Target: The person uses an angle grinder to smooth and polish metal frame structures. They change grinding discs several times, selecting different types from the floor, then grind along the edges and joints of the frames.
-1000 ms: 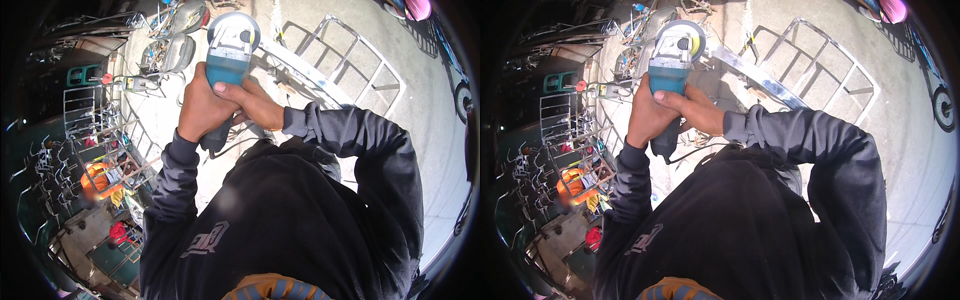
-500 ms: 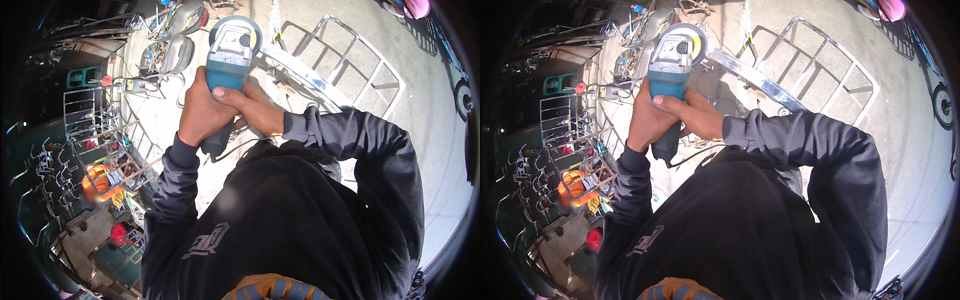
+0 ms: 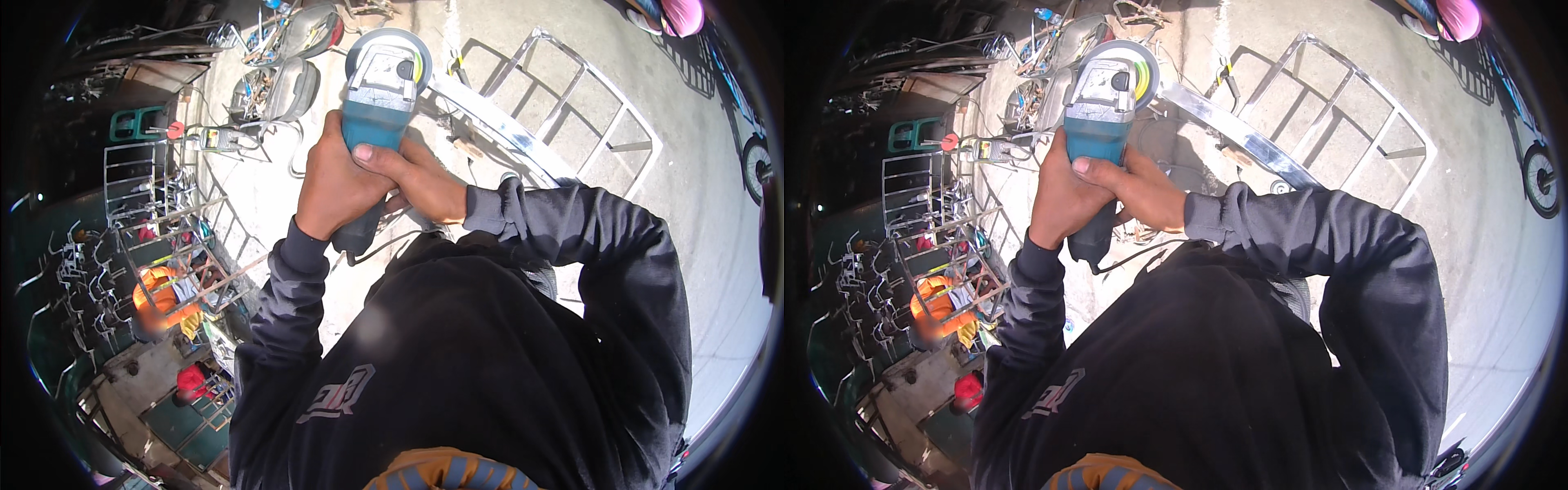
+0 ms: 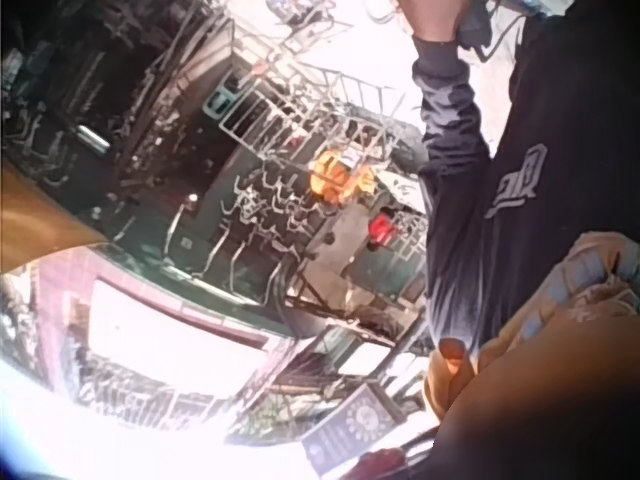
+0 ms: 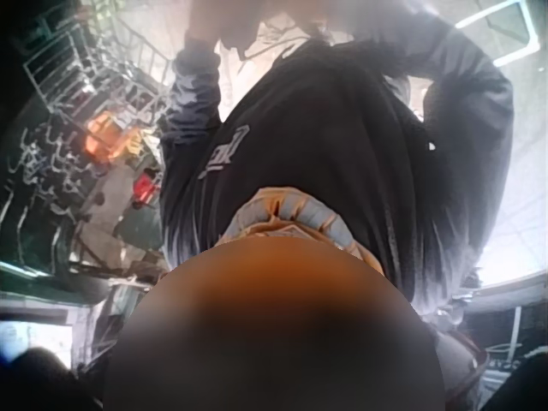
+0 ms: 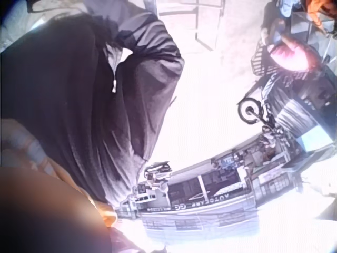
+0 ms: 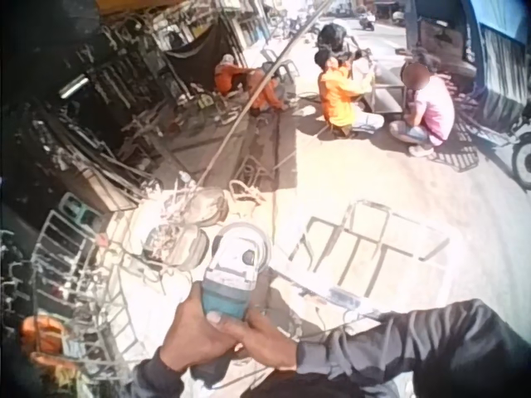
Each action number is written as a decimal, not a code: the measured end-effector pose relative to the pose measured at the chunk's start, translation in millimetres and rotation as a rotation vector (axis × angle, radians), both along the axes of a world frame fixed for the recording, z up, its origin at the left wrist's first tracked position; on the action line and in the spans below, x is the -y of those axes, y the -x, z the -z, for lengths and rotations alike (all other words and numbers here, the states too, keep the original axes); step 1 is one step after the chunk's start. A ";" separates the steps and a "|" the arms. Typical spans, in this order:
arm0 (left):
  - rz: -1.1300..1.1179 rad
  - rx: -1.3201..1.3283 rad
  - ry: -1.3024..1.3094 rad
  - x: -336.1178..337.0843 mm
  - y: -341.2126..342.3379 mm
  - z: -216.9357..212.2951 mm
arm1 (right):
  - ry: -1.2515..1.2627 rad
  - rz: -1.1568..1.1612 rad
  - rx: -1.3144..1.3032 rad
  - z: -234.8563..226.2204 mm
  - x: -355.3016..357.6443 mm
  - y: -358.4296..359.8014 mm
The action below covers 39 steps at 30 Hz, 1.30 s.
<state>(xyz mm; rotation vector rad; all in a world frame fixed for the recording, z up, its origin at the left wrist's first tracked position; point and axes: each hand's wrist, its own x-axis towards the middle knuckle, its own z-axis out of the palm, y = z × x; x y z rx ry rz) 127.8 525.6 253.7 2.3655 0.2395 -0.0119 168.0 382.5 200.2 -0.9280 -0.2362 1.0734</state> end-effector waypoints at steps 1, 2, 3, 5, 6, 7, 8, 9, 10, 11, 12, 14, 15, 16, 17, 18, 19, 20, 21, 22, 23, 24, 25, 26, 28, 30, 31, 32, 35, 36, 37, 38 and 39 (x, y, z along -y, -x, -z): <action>-0.032 -0.044 0.000 0.1 0.2 -0.2 | -0.006 -0.040 0.009 0.0 0.5 -1.1; -0.060 -0.088 0.001 -0.3 -0.2 -0.6 | -0.008 -0.034 0.006 0.5 0.7 -3.1; -0.037 -0.076 -0.001 0.5 0.3 -0.5 | 0.000 -0.041 0.020 0.4 0.8 -0.7; 0.009 -0.036 -0.013 0.5 -0.4 -1.6 | 0.009 0.010 0.039 0.9 0.5 0.2; 0.017 -0.039 -0.023 0.9 -0.1 -2.4 | 0.007 0.023 0.037 1.1 0.0 0.7; 0.002 -0.047 -0.028 1.0 -1.0 -3.1 | 0.004 0.016 0.032 1.6 0.5 0.1; -0.024 -0.073 -0.034 0.8 -1.8 -3.8 | 0.000 0.010 0.021 2.0 0.5 -0.1; -0.045 -0.078 -0.033 1.4 -2.1 -4.3 | -0.009 -0.023 0.023 2.4 0.7 -1.2; -0.039 -0.100 -0.036 1.8 -2.2 -4.9 | -0.023 -0.056 0.024 2.9 1.1 -2.4; -0.030 -0.093 -0.036 2.1 -2.5 -5.9 | -0.037 -0.057 0.021 3.0 0.9 -3.7; -0.024 -0.099 -0.036 2.2 -3.1 -6.8 | -0.028 -0.060 0.031 3.2 1.0 -5.2; -0.015 -0.083 -0.048 2.7 -2.5 -8.4 | 0.001 -0.047 0.014 3.5 1.0 -4.4; -0.040 -0.115 -0.069 2.7 -2.6 -8.9 | -0.020 -0.056 0.000 4.3 0.8 -5.7; -0.052 -0.109 -0.085 2.5 -2.8 -9.2 | -0.039 -0.100 -0.012 5.1 0.6 -6.4; -0.045 -0.130 -0.084 3.0 -1.9 -9.4 | -0.055 -0.096 -0.028 5.8 0.3 -6.6; -0.024 -0.108 -0.083 3.0 -1.4 -9.7 | -0.057 -0.113 -0.018 6.5 0.1 -6.2; -0.020 -0.122 -0.086 2.5 -1.5 -10.4 | -0.057 -0.084 -0.015 6.8 -0.3 -4.8; -0.005 -0.083 -0.093 2.1 -1.3 -10.8 | -0.038 -0.091 -0.023 6.9 -0.9 -3.2; -0.010 -0.084 -0.100 1.7 -1.2 -11.2 | -0.055 -0.088 -0.011 7.2 -1.8 -3.3; -0.028 -0.102 -0.100 1.6 -0.8 -11.2 | -0.065 -0.077 -0.010 7.3 -2.5 -2.8; -0.061 -0.113 -0.116 1.0 -0.5 -11.6 | -0.063 -0.091 -0.007 7.2 -3.3 -3.1; -0.050 -0.132 -0.111 1.0 0.1 -11.7 | -0.062 -0.067 -0.010 6.9 -3.8 -2.9; -0.030 -0.116 -0.101 0.5 -0.1 -11.8 | -0.054 -0.072 0.003 6.3 -4.2 -2.7; -0.010 -0.102 -0.092 0.3 -0.3 -11.8 | -0.047 -0.040 0.007 5.6 -4.1 -1.9; -0.014 -0.090 -0.099 -0.1 -0.6 -11.4 | -0.028 -0.037 0.026 4.5 -4.0 -2.0; -0.049 -0.096 -0.108 -0.6 -1.3 -10.4 | -0.007 -0.060 0.052 3.8 -3.3 -2.9; -0.040 -0.101 -0.103 -0.7 -1.1 -10.1 | -0.014 -0.072 0.048 3.4 -2.9 -2.5; -0.034 -0.105 -0.097 -1.0 -1.3 -9.7 | -0.029 -0.045 0.039 3.0 -2.7 -2.0; -0.033 -0.082 -0.107 -1.3 -1.2 -9.1 | -0.022 -0.042 0.043 1.7 -2.8 -2.9; -0.038 -0.085 -0.106 -1.4 -0.9 -8.9 | -0.021 -0.047 0.045 1.2 -2.9 -3.7; -0.044 -0.078 -0.111 -1.5 -0.9 -8.6 | -0.008 -0.061 0.043 0.8 -3.2 -4.6; -0.053 -0.080 -0.110 -1.9 -0.8 -8.3 | -0.008 -0.071 0.042 0.4 -3.9 -5.8; -0.062 -0.079 -0.109 -2.3 -1.0 -7.8 | -0.012 -0.069 0.037 0.0 -4.2 -7.0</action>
